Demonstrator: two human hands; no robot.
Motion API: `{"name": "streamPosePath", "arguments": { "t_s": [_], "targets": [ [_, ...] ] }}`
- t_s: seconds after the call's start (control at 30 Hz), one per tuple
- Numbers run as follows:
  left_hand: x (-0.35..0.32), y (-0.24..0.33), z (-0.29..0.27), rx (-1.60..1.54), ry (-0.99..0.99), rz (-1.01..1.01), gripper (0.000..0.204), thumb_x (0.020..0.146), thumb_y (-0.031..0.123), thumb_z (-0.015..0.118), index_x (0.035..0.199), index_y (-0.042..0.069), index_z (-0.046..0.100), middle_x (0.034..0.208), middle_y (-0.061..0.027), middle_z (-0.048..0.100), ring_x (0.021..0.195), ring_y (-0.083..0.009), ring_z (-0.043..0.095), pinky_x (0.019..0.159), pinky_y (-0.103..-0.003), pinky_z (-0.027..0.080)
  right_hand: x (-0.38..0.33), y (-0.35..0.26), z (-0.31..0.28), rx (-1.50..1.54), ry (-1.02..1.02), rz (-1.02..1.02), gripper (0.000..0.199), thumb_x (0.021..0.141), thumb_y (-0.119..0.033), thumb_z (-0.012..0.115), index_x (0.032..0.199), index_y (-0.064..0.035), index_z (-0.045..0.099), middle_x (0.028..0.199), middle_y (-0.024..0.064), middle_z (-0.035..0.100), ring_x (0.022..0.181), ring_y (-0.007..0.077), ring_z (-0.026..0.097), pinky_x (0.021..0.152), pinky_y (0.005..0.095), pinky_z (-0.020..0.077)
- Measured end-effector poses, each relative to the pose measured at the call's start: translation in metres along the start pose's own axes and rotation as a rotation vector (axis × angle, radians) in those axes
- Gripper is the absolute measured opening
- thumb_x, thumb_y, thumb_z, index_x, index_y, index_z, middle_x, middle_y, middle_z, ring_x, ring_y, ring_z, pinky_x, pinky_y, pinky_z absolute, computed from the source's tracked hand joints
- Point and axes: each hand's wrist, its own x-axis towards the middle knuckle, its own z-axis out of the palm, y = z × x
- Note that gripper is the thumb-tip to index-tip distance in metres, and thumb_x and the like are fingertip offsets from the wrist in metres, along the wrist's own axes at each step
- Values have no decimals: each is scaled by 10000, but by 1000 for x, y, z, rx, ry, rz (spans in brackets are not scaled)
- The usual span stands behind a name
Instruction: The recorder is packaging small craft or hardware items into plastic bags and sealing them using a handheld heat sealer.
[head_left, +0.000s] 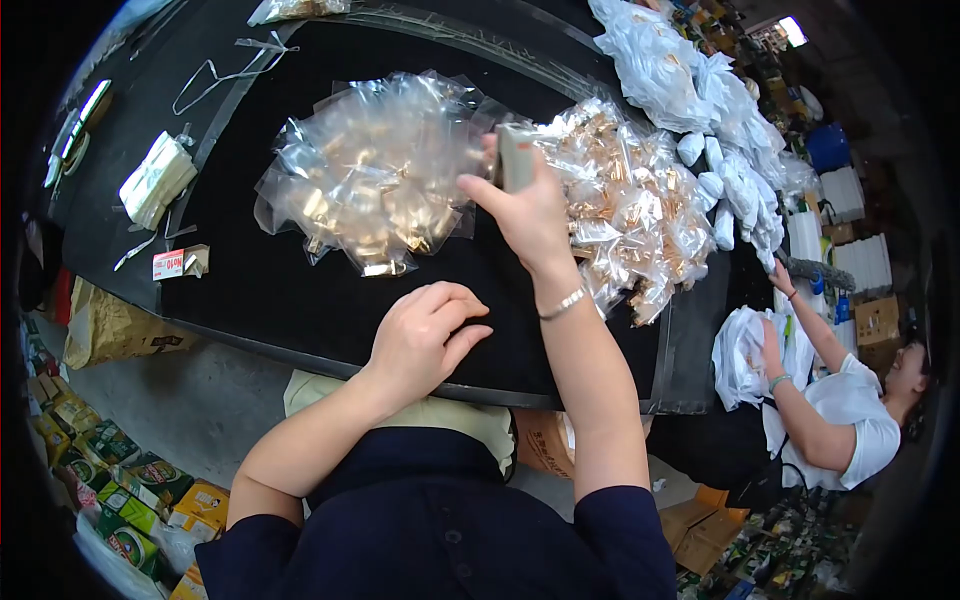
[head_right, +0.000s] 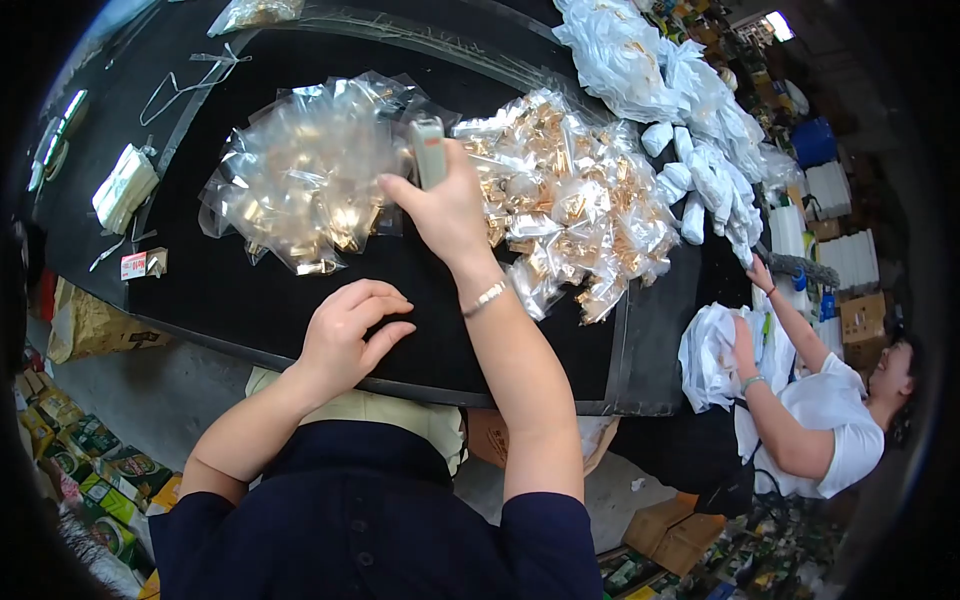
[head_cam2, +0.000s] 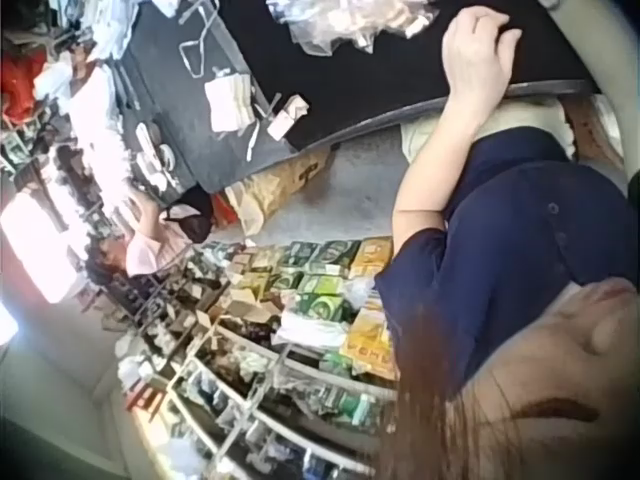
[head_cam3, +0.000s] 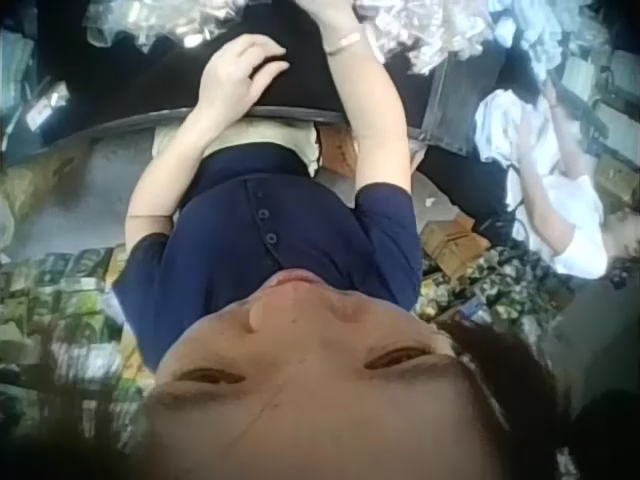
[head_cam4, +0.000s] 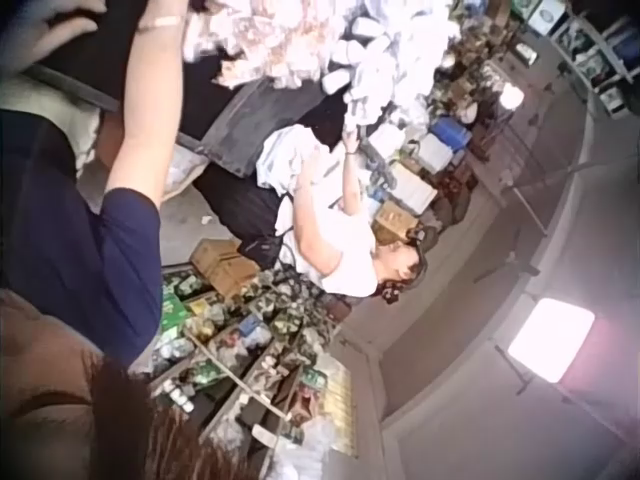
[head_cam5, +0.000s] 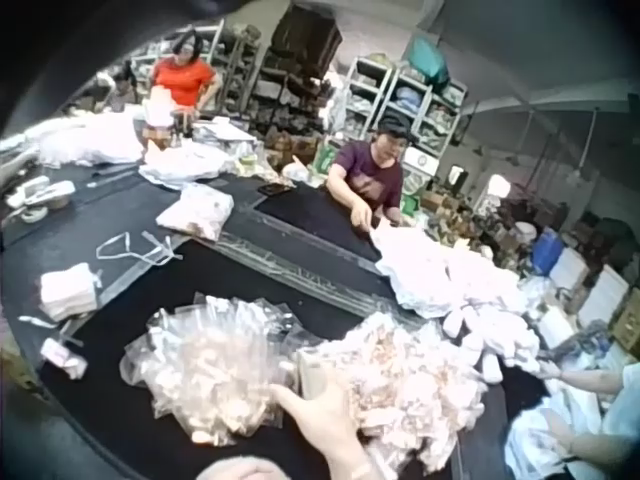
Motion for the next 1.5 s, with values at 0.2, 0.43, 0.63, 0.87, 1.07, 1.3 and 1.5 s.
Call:
{"name": "streamPosePath", "arguments": {
  "t_s": [0.2, 0.43, 0.63, 0.87, 1.07, 1.3, 1.5],
  "targets": [
    [-3, 2, -2, -122, -6, -154, 337, 777, 56, 785, 1089, 21, 664, 1043, -102, 668, 905, -251, 665, 776, -349, 531, -15, -13, -8, 278, -5, 151, 374, 805, -56, 804, 1107, 15, 593, 984, 64, 658, 878, 145, 639, 788, 285, 531],
    [9, 8, 0, -238, 131, -205, 555, 804, 22, 764, 1316, 20, 550, 1137, -89, 654, 1043, -220, 637, 867, -323, 540, -102, -26, -70, 300, -26, 181, 245, 848, 32, 728, 1045, -9, 589, 947, 74, 659, 857, 154, 643, 767, 279, 520],
    [11, 9, 5, -547, -180, -343, 391, 846, 0, 731, 1215, -14, 603, 1052, -71, 670, 970, -158, 648, 865, -290, 544, -144, -16, -69, 392, 49, 359, 188, 848, 16, 739, 984, -5, 611, 924, 48, 673, 869, 120, 638, 788, 273, 518],
    [3, 12, 11, -571, -143, -518, 187, 884, -14, 698, 1061, -38, 643, 942, -45, 677, 881, -101, 650, 827, -251, 550, -157, -20, -60, 507, 266, 421, 189, 847, 1, 753, 963, -25, 605, 922, 43, 669, 841, 112, 613, 761, 256, 494],
    [-3, 23, 15, -554, -94, -506, 161, 887, -6, 700, 1032, -47, 643, 942, -47, 671, 881, -105, 649, 815, -250, 555, -161, -15, -56, 500, 317, 399, 194, 850, -6, 759, 964, -30, 604, 912, 36, 663, 824, 103, 604, 752, 251, 490],
    [-5, 24, 20, -471, -46, -442, 86, 876, 28, 719, 931, -30, 688, 867, -75, 687, 801, -130, 684, 708, -266, 561, -162, -15, -56, 486, 365, 393, 170, 870, -4, 741, 964, -25, 602, 892, 33, 657, 800, 103, 608, 741, 246, 495],
    [5, 23, 8, -196, -75, -107, 69, 836, -12, 726, 904, -6, 718, 905, -101, 705, 809, -223, 701, 713, -303, 552, -155, -27, -68, 321, 487, 270, 133, 898, -6, 712, 965, -8, 597, 878, 40, 663, 790, 117, 645, 742, 249, 521]
  ]
}}
